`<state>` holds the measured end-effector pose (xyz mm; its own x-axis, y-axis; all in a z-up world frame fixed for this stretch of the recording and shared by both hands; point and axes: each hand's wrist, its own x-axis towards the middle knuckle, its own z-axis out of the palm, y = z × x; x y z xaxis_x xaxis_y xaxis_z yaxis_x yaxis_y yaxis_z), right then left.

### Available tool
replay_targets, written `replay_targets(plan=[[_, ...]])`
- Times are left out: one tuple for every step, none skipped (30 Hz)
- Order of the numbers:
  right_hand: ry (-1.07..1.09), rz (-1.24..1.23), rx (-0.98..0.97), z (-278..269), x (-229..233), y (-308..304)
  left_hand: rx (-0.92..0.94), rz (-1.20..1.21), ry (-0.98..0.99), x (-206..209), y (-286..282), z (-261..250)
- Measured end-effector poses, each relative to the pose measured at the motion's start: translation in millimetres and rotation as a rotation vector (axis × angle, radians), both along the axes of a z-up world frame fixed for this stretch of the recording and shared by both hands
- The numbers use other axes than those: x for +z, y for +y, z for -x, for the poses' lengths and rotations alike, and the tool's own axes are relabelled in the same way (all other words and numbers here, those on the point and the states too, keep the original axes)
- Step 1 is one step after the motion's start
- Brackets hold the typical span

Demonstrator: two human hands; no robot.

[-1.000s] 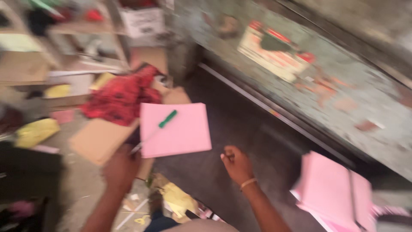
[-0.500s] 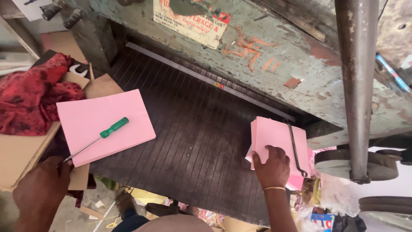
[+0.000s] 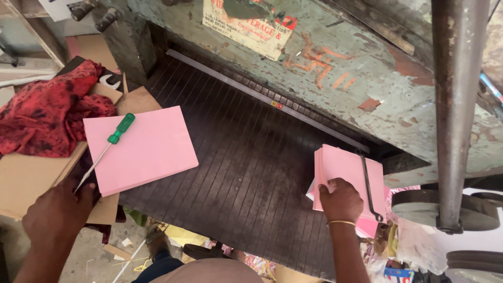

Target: The person folds pink sheets of paper in half by hand on a workbench. They repeatedly pick up a sheet, fold it, and place it onto a growing stack. The task is performed continuously throughout the clip.

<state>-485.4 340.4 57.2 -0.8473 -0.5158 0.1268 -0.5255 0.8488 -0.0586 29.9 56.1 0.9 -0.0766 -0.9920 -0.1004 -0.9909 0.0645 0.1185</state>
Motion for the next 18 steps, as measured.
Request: replay_targets(plan=[[-0.028, 0.012, -0.006, 3.9, 0.4, 0.8, 0.013, -0.009, 0.017, 7.2, 1.3, 2.5], [-0.058, 0.023, -0.014, 7.5, 0.9, 1.9, 0.040, -0.051, 0.018, 15.4, 2.4, 5.4], [-0.085, 0.013, -0.025, 10.3, 1.1, 2.3, 0.068, -0.094, 0.020, 24.7, 3.3, 8.3], [-0.112, 0.003, -0.039, 12.9, 1.5, 3.1, 0.092, -0.136, 0.022, 34.3, 4.4, 11.9], [-0.139, -0.007, -0.054, 15.5, 1.8, 3.1, 0.074, -0.118, -0.006, 44.7, 7.6, 13.8], [-0.141, -0.021, -0.049, 16.7, 0.8, 2.7, 0.054, -0.099, -0.037, 55.2, 11.7, 14.6], [-0.142, -0.035, -0.044, 17.8, -0.6, 2.0, 0.033, -0.081, -0.067, 62.7, 17.3, 19.2], [-0.143, -0.049, -0.044, 17.8, -2.0, 2.7, -0.044, 0.116, 0.011, 66.6, 25.3, 27.5], [-0.134, -0.020, -0.006, 17.6, -3.7, 3.5, -0.117, 0.314, 0.090, 68.8, 37.4, 36.3], [-0.122, 0.009, 0.030, 18.7, -4.2, 5.1, -0.187, 0.512, 0.173, 69.4, 48.6, 48.3], [-0.110, 0.037, 0.067, 19.6, -4.3, 7.7, -0.241, 0.436, 0.507, 64.3, 56.4, 72.9], [-0.102, 0.063, 0.088, 21.7, -3.9, 8.1, -0.290, 0.350, 0.843, 56.4, 62.0, 106.8], [-0.095, 0.088, 0.110, 23.3, -3.1, 9.6, -0.689, -0.011, 0.687, 51.4, 66.4, 135.9], [-0.089, 0.113, 0.131, 24.0, -2.9, 11.9, -0.445, -0.333, 1.300, 41.5, 101.6, 177.6], [-0.112, 0.140, 0.121, 25.2, -2.3, 14.5, -0.522, -0.674, 1.334, 34.3, 113.8, 223.5], [-0.138, 0.166, 0.108, 25.3, -2.1, 18.3, -0.526, -0.859, 1.186, 28.6, 134.6, 271.2], [-0.164, 0.193, 0.096, 25.5, -2.6, 20.9, -0.553, -1.124, 1.240, 24.2, 150.8, 313.3], [-0.148, 0.246, 0.116, 25.2, -3.9, 24.5, -0.799, -1.159, 1.430, 21.0, 163.7, 360.4]])
